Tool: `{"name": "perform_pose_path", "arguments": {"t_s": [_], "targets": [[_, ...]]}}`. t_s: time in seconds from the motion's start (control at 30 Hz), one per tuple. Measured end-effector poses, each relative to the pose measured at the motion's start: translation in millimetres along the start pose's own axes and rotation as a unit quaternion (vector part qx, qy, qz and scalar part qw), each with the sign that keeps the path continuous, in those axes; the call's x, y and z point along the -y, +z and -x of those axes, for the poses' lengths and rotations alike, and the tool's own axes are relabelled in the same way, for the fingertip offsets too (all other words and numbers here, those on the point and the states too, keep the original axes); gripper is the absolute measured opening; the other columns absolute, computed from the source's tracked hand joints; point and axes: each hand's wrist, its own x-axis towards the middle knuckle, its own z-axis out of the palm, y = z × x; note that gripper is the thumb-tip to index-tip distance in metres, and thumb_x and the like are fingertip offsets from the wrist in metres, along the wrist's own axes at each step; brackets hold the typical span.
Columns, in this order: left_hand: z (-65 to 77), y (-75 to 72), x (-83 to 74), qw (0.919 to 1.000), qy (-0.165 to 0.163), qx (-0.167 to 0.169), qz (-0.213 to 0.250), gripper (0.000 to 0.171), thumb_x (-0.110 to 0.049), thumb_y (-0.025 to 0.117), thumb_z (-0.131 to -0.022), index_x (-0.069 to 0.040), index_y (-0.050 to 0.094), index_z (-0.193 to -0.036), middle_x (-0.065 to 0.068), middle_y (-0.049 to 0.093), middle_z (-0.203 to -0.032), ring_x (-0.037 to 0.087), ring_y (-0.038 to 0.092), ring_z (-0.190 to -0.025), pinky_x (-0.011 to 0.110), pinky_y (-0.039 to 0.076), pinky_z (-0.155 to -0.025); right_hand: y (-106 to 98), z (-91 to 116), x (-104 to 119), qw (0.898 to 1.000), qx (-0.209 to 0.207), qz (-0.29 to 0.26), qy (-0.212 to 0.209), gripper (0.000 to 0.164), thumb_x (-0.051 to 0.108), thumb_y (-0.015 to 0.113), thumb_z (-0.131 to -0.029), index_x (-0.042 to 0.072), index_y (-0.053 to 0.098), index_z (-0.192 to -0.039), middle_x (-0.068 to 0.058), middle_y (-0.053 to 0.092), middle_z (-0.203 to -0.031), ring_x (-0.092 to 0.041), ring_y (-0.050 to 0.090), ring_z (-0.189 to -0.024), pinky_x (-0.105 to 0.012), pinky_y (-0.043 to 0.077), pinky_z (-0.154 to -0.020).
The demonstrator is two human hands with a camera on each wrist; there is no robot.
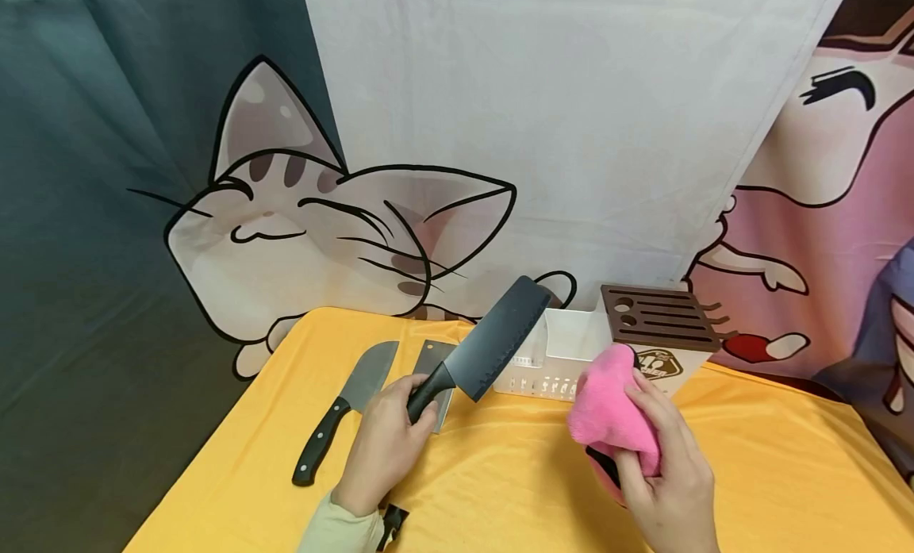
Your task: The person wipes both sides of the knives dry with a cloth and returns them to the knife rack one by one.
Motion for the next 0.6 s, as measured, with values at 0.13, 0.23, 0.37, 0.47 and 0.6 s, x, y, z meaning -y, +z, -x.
{"name": "perform_pose_path", "arguments": {"t_s": [0.13,0.23,0.37,0.47,0.6], "targets": [[0.6,3.6,-9.2,0.9997,0.009,0.007,0.022,0.034,-0.022,0.065,-0.084,-0.009,0.061,-0.116,0.002,0.064,-0.098,0.008,0.054,-0.071,0.024,0.045,-0.062,7,-3,7,0.999,-0.012,-0.03,-0.034,0.039,0.026,0.062,-0.085,-0.005,0.065,-0.108,-0.022,0.06,-0.116,-0.025,0.055,-0.112,-0.023,0.035,-0.1],[2.0,6.2,-15.9,0.9994,0.017,0.008,0.027,0.034,-0.023,0.064,-0.084,-0.01,0.061,-0.116,0.001,0.064,-0.098,0.008,0.053,-0.069,0.022,0.044,-0.06,12,-4,11,0.997,-0.017,-0.043,-0.054,0.034,0.019,0.062,-0.082,-0.005,0.066,-0.106,-0.023,0.06,-0.114,-0.027,0.056,-0.108,-0.025,0.036,-0.099],[4.9,10.4,-22.4,0.9995,0.022,0.008,0.023,0.033,-0.025,0.065,-0.084,-0.011,0.062,-0.115,0.001,0.064,-0.101,0.009,0.055,-0.074,0.023,0.045,-0.063,18,-3,14,0.996,-0.012,-0.052,-0.071,0.033,0.012,0.057,-0.079,-0.004,0.067,-0.106,-0.023,0.06,-0.114,-0.027,0.055,-0.104,-0.024,0.036,-0.098],[7.3,13.7,-25.5,0.9993,0.032,0.004,0.016,0.032,-0.026,0.065,-0.084,-0.011,0.063,-0.113,0.0,0.064,-0.103,0.01,0.056,-0.081,0.026,0.046,-0.067,22,-3,18,0.994,-0.004,-0.064,-0.083,0.032,0.011,0.056,-0.081,-0.005,0.066,-0.106,-0.024,0.059,-0.115,-0.029,0.053,-0.101,-0.025,0.036,-0.097],[10.0,18.3,-28.2,0.9984,0.056,-0.008,0.002,0.029,-0.025,0.066,-0.083,-0.011,0.065,-0.109,-0.002,0.064,-0.102,0.01,0.056,-0.082,0.027,0.046,-0.069,26,-6,26,0.992,0.011,-0.071,-0.1,0.031,0.009,0.052,-0.083,-0.006,0.065,-0.107,-0.025,0.058,-0.115,-0.032,0.051,-0.104,-0.028,0.034,-0.099]]}}
